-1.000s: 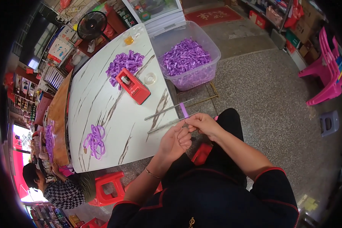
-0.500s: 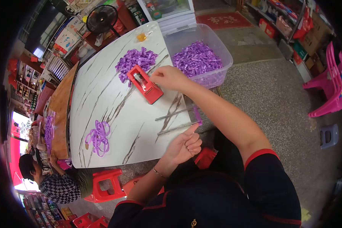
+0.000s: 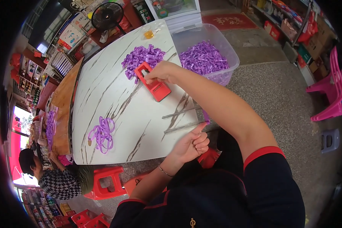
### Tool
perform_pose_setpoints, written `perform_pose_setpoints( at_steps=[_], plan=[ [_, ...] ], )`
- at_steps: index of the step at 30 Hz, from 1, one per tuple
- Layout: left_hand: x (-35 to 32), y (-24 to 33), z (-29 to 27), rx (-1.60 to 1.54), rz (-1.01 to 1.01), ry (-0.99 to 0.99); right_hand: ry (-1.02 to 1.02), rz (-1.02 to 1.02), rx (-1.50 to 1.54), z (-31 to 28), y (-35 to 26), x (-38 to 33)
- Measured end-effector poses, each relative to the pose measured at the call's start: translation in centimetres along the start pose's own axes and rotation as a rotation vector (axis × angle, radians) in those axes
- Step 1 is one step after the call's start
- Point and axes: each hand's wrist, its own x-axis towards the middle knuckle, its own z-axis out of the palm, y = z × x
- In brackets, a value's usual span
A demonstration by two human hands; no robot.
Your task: The person picks up a purple ribbon, wraps it around two metal rods, and ties a knot to form a bow. They then slide the finished bow off the rods and place it onto the table.
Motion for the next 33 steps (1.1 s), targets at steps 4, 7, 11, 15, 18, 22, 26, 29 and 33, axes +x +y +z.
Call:
perform_pose_setpoints(
  at_steps=[4,7,11,15,18,22,26,29,33],
  plan=[
    [-0.1,0.1,0.3,0.014,0.002,0.009,-0.042,-0.023,0.074,0.5,3.0,-2.6],
    [-0.2,0.1,0.2,0.010,0.001,0.001,-0.001,-0.042,0.174,1.3,4.8,-3.8],
    [-0.1,0.0,0.2,-0.018,-0.008,0.011,0.077,-0.029,0.216,2.3,7.0,-3.3],
    [0.0,0.1,0.4,0.009,-0.007,0.005,0.223,-0.149,0.014,2.4,8.6,-2.4],
    [-0.1,0.0,0.3,0.012,-0.001,0.002,0.383,-0.275,-0.242,2.9,8.2,-2.8],
    [-0.2,-0.1,0.1,0.005,-0.006,0.025,0.531,-0.389,-0.509,3.0,7.2,-3.9],
    [0.1,-0.1,-0.1,0.001,-0.010,0.023,0.512,-0.414,-0.629,1.9,7.0,-3.7],
    [0.0,0.0,0.0,0.026,-0.009,0.020,0.501,-0.369,-0.784,0.0,8.4,-3.6],
    [-0.1,-0.1,0.2,0.026,0.001,0.053,0.071,-0.303,-0.553,-4.8,9.2,-6.1]
  ],
)
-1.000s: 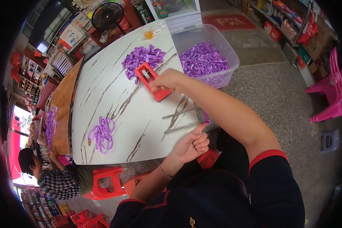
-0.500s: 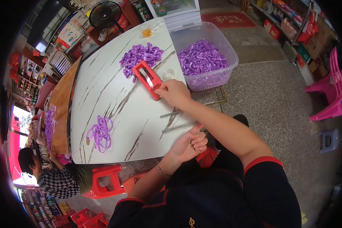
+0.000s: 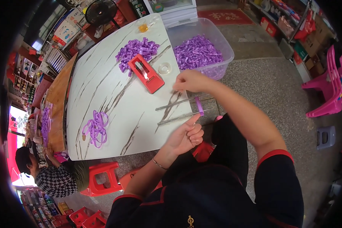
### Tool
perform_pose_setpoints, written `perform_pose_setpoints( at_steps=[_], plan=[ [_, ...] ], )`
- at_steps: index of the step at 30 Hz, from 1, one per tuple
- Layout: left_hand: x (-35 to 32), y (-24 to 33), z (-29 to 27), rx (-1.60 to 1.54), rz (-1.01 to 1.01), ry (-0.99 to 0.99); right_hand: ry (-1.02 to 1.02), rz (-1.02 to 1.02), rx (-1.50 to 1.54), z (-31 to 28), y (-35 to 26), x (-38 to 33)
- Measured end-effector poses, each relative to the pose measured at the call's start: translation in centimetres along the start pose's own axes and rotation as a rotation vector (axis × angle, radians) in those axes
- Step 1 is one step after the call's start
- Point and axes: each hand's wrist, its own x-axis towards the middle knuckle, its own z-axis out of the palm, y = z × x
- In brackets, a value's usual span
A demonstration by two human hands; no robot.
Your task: The person picks up a purple ribbon, wraps it around two metal rods, and ties a knot to form a bow. They then slide the finished bow off the rods and place it onto the table.
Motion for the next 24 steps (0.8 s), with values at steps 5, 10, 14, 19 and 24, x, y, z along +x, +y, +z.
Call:
perform_pose_setpoints(
  at_steps=[5,10,14,19,24],
  plan=[
    [-0.1,0.1,-0.1,-0.001,0.006,-0.021,-0.380,0.006,0.081,-3.9,-1.4,-3.7],
    [0.1,0.0,0.4,0.023,0.006,0.000,-0.538,-0.024,-0.173,-3.7,-0.4,-4.6],
    [0.0,0.0,0.4,0.035,0.018,-0.006,-0.515,-0.027,-0.231,-3.3,-0.8,-4.7],
    [0.0,0.0,0.4,0.040,0.014,-0.012,-0.431,0.004,-0.468,-2.3,-1.1,-4.4],
    [0.0,0.0,0.3,0.036,0.016,-0.007,-0.395,0.089,-0.688,-1.4,-2.9,-4.6]
  ],
)
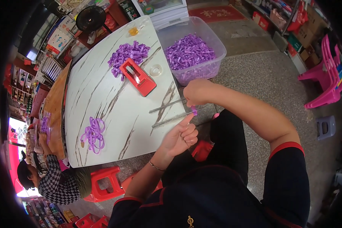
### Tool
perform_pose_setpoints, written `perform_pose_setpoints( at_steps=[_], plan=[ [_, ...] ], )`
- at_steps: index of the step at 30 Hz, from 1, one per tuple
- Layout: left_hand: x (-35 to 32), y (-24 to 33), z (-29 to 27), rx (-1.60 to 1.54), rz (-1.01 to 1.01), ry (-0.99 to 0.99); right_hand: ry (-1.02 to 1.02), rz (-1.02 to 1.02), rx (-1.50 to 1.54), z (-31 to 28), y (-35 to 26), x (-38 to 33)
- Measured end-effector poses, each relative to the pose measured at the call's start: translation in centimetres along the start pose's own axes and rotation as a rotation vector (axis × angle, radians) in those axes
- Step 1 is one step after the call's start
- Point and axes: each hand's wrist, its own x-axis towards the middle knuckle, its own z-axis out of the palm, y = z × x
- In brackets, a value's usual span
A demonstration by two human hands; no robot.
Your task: The person picks up a purple ribbon, wraps it around two metal rods, and ties a knot to form a bow. They then slide the finished bow off the rods and place it onto the table.
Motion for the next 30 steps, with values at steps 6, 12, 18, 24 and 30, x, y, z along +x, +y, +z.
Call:
perform_pose_setpoints(
  at_steps=[6,12,18,24,30],
  plan=[
    [0.1,0.0,0.2,-0.007,-0.001,0.013,-0.002,0.099,-0.174,-0.4,-1.6,-0.1],
    [0.2,-0.1,0.2,-0.011,-0.001,0.005,0.074,0.121,-0.211,-0.1,-0.8,-0.8],
    [0.1,0.0,0.1,-0.002,0.007,-0.008,0.344,0.146,-0.029,2.4,2.1,-2.5],
    [0.3,-0.1,0.1,0.005,-0.002,-0.005,0.717,0.210,0.633,9.8,5.1,-0.8],
    [0.3,-0.1,0.2,0.024,0.005,-0.024,0.016,0.043,2.419,17.2,5.7,1.3]
  ],
)
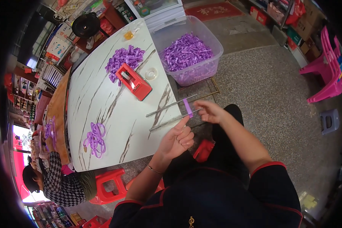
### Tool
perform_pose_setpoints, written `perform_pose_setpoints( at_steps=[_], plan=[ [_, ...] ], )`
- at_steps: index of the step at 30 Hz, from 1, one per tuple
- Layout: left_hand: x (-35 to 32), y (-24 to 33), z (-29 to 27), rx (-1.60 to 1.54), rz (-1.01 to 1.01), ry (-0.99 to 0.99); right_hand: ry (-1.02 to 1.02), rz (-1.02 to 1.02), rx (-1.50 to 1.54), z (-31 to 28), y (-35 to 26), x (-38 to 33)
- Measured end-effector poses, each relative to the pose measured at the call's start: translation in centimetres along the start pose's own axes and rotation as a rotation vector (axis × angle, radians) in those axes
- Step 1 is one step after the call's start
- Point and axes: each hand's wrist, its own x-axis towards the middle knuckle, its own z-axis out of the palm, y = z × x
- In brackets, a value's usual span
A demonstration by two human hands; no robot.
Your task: The person picks up a purple ribbon, wraps it around two metal rods, and ties a knot to form a bow. They then slide the finished bow off the rods and place it onto the table.
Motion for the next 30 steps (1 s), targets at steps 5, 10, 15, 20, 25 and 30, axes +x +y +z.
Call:
perform_pose_setpoints(
  at_steps=[5,10,15,20,25,30],
  plan=[
    [0.0,0.1,0.0,-0.022,-0.003,0.022,-0.281,0.015,0.176,2.6,2.8,1.8],
    [0.0,0.1,0.4,-0.006,-0.010,0.038,-0.375,-0.018,0.154,3.2,2.9,2.1],
    [0.0,0.1,0.2,0.000,-0.017,0.032,-0.425,0.029,0.204,1.7,3.3,3.2],
    [0.0,0.1,0.3,-0.013,-0.012,0.033,-0.349,0.002,0.159,1.5,2.9,2.8],
    [0.0,0.2,0.7,-0.011,-0.018,0.031,-0.219,0.030,0.063,2.9,0.8,0.5],
    [0.0,0.1,0.5,0.000,-0.028,0.005,-0.123,0.036,-0.078,3.9,-0.9,-1.1]
  ],
)
